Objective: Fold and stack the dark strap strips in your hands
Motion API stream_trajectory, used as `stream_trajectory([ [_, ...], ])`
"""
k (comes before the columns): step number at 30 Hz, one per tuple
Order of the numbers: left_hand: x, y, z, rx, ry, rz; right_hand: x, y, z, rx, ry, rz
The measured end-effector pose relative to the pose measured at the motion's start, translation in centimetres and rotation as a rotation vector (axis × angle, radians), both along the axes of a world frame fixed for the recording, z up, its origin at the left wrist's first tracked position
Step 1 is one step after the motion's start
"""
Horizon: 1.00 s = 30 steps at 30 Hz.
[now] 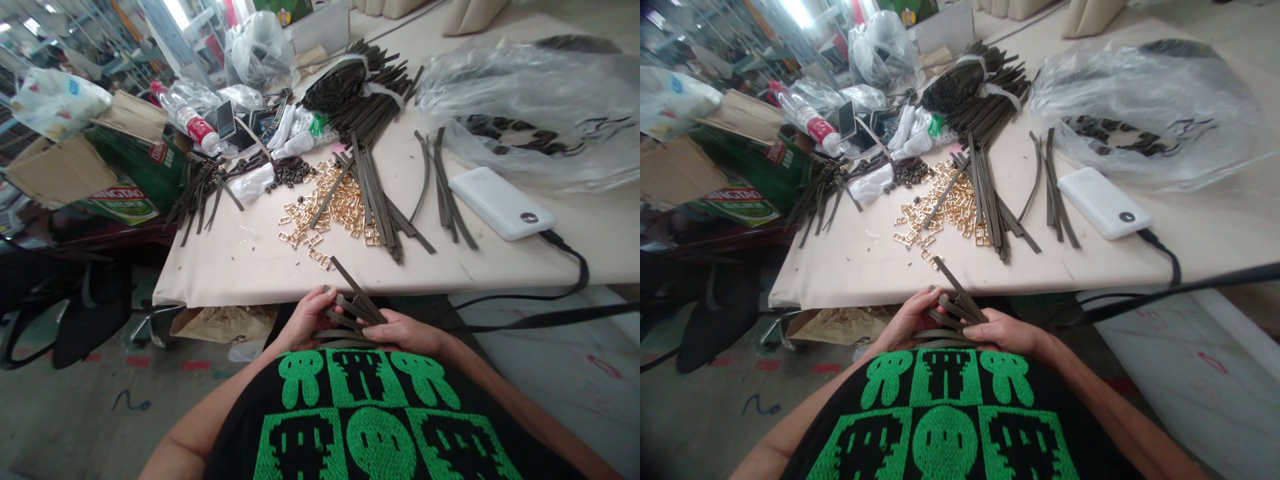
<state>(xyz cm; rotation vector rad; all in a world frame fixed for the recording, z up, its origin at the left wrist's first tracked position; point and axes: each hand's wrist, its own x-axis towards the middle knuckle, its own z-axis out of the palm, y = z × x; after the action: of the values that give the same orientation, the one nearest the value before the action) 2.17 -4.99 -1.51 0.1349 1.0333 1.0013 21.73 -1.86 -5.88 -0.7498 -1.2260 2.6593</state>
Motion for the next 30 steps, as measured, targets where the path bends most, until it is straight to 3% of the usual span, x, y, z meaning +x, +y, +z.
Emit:
stream_trajectory([
  [6, -0.1, -0.1, 0.0, -0.004, -0.059, -0.004, 0.2, 0.0, -0.2, 0.037, 0.016, 0.001],
  [12, -0.8, 0.6, 1.1, 0.29, 0.365, -0.107, -0.3, 0.3, 0.8, 0.143, -0.067, 0.12],
  [15, -0.8, 0.9, 1.1, 0.312, 0.436, -0.124, -0.6, 0.4, 1.4, 0.214, -0.086, 0.163],
  [20, -0.5, 0.7, 0.5, 0.16, 0.255, -0.018, -0.7, 0.6, 1.5, 0.29, -0.033, 0.201],
  [30, -0.3, 0.1, -0.1, 0.033, -0.11, 0.083, -0.6, 0.5, 1.1, 0.229, -0.055, 0.207],
])
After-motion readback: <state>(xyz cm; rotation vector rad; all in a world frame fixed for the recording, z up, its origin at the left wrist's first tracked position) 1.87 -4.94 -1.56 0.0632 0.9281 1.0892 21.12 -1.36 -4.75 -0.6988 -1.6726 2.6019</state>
